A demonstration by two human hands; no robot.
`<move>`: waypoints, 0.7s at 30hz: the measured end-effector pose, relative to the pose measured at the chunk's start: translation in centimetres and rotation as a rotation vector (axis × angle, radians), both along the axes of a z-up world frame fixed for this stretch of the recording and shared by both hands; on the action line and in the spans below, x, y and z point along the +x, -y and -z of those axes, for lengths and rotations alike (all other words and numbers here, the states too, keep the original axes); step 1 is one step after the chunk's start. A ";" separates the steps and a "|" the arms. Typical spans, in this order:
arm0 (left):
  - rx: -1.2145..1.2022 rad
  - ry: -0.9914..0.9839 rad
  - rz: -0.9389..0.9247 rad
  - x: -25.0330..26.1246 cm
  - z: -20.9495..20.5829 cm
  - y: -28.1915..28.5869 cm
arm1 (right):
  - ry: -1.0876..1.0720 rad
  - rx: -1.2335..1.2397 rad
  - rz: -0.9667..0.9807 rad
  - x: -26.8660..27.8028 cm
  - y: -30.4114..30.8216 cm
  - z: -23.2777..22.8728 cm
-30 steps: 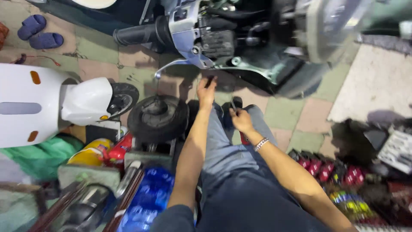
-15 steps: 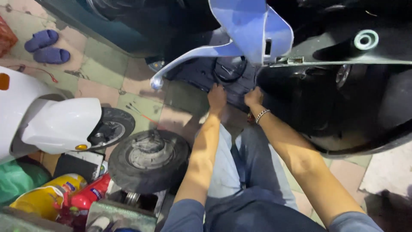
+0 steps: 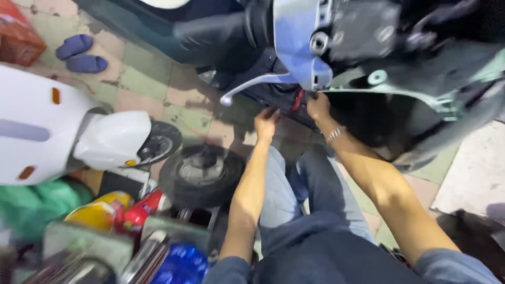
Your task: Disassembling a scooter's front headlight assembly and applying glue to internal components.
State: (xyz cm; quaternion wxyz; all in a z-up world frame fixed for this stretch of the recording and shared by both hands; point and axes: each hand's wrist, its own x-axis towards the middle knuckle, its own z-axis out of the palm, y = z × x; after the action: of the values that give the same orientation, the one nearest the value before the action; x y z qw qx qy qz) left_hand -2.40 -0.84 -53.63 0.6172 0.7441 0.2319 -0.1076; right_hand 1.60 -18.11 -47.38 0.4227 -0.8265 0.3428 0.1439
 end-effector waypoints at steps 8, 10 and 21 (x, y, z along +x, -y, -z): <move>-0.370 -0.064 -0.156 -9.3 -34.3 -3.2 | 0.279 0.420 -0.210 -13.2 -5.4 -34.6; -0.360 -0.054 -0.126 -10.4 -41.8 -2.7 | 0.291 0.449 -0.136 -14.7 -5.6 -40.6; -0.505 0.319 0.266 -8.7 -57.2 9.4 | 0.542 0.718 0.088 -15.6 7.3 -53.4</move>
State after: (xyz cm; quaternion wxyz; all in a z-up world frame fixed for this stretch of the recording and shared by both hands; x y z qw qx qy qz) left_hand -11.14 -10.26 3.61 0.7912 0.5989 -0.0010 -0.1234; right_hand -13.97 -25.38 6.04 0.7629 -0.6200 0.1829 0.0139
